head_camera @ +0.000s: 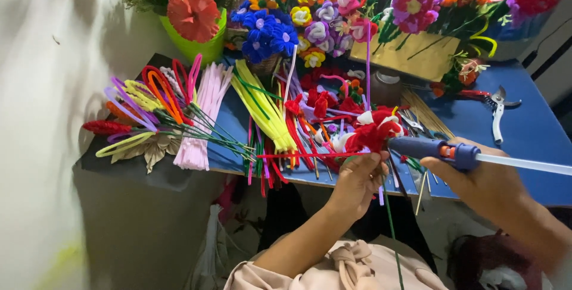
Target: The person is using a hot glue gun to attach a red and white fabric flower head to a green pipe cleaner stem at a craft station.
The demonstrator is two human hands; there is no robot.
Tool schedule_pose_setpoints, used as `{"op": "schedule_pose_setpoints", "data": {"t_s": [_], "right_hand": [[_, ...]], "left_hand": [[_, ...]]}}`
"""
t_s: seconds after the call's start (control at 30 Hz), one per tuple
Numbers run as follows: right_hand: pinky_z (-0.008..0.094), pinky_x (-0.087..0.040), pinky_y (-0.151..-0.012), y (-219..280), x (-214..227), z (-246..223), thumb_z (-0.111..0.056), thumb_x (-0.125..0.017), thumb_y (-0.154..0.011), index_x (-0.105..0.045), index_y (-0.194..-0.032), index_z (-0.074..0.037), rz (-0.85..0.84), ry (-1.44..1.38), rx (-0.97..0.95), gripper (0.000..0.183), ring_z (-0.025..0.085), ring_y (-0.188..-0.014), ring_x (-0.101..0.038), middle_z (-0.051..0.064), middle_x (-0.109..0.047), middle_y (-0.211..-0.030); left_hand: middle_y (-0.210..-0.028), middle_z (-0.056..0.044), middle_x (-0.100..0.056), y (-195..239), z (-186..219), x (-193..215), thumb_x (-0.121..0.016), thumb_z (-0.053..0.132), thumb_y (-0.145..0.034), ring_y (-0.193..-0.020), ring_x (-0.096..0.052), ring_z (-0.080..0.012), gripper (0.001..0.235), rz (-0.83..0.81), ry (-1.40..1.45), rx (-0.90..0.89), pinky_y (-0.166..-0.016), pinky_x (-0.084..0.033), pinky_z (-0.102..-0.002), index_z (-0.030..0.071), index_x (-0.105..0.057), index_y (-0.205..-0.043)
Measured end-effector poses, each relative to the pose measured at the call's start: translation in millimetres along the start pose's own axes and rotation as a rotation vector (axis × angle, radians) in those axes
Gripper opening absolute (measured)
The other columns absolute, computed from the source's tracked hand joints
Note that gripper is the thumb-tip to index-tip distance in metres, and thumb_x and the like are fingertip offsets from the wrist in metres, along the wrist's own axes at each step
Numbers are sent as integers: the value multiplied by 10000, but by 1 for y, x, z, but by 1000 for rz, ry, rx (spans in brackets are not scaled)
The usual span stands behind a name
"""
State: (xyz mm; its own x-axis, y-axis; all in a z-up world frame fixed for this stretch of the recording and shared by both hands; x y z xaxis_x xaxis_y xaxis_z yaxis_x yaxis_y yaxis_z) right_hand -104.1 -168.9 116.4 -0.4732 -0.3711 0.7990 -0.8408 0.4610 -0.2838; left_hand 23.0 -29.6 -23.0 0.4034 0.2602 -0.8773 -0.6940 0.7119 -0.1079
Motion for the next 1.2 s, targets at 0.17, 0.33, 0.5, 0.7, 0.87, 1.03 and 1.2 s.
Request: {"op": "schedule_pose_setpoints", "data": {"t_s": [0.17, 0.33, 0.5, 0.7, 0.87, 1.03, 1.2], "right_hand": [[389, -388, -614, 0, -1, 0, -464, -754, -846, -638, -780, -87, -9, 72, 0, 400, 238, -617, -418, 72, -578, -633], [384, -398, -617, 0, 0, -1, -481, -753, -843, -642, -806, -102, -20, 121, -14, 397, 245, -612, -439, 81, -597, -649], [384, -397, -621, -2, -1, 5, -539, -748, -822, -606, -789, -123, -9, 182, 11, 442, 250, -621, -428, 59, -566, -656], [375, -387, -576, 0, 3, 0, -571, -752, -811, -618, -749, -118, -43, 237, -50, 477, 250, -563, -451, 64, -567, -619], [376, -391, -592, 3, 6, -8, -537, -747, -828, -629, -764, -118, -64, 211, -47, 441, 251, -582, -445, 72, -589, -614], [365, -381, -610, 5, 6, -7, -454, -738, -855, -606, -752, -99, -24, 157, 151, 393, 241, -608, -430, 55, -585, -650], [379, -385, -588, 2, 6, 1, -525, -755, -812, -653, -788, -106, -50, 202, -16, 432, 259, -582, -445, 84, -600, -616]], "left_hand": [[-1042, -47, -760, 4, 3, -3, -726, 147, -995, -845, -690, -128, 60, -21, 22, 7, -778, -548, -234, 138, -770, -955], [-1029, -55, -760, 4, 2, -8, -734, 132, -985, -834, -686, -126, 26, 1, 15, 17, -768, -549, -234, 130, -751, -964], [-1006, -56, -772, 9, 3, -11, -754, 125, -963, -848, -695, -137, 29, 31, 12, 45, -821, -550, -252, 127, -779, -977], [-1005, -61, -765, 11, 2, -12, -728, 130, -990, -860, -699, -135, 60, -16, 10, 35, -841, -550, -260, 113, -784, -975], [-1012, -53, -772, 11, 2, -12, -743, 151, -980, -868, -706, -127, 46, -49, 19, 19, -846, -547, -252, 123, -778, -990], [-990, -21, -771, 10, 5, -12, -749, 186, -980, -851, -692, -115, 48, -44, -22, 3, -821, -498, -269, 149, -777, -990], [-1000, -29, -756, 8, 7, -12, -722, 161, -1001, -829, -673, -130, 65, -74, -9, -21, -782, -505, -261, 142, -770, -962]]}}
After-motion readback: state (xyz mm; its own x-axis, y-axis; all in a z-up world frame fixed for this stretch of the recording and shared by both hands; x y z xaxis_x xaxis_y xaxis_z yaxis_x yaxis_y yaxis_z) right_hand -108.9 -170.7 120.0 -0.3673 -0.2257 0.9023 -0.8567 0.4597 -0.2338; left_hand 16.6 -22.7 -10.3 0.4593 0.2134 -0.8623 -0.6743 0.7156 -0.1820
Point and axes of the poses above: each hand's wrist, its own y-axis away from the middle knuckle, its own x-axis out of the back of the hand, z = x × y, the point moved 3 cm from there along -y, towards the middle knuckle
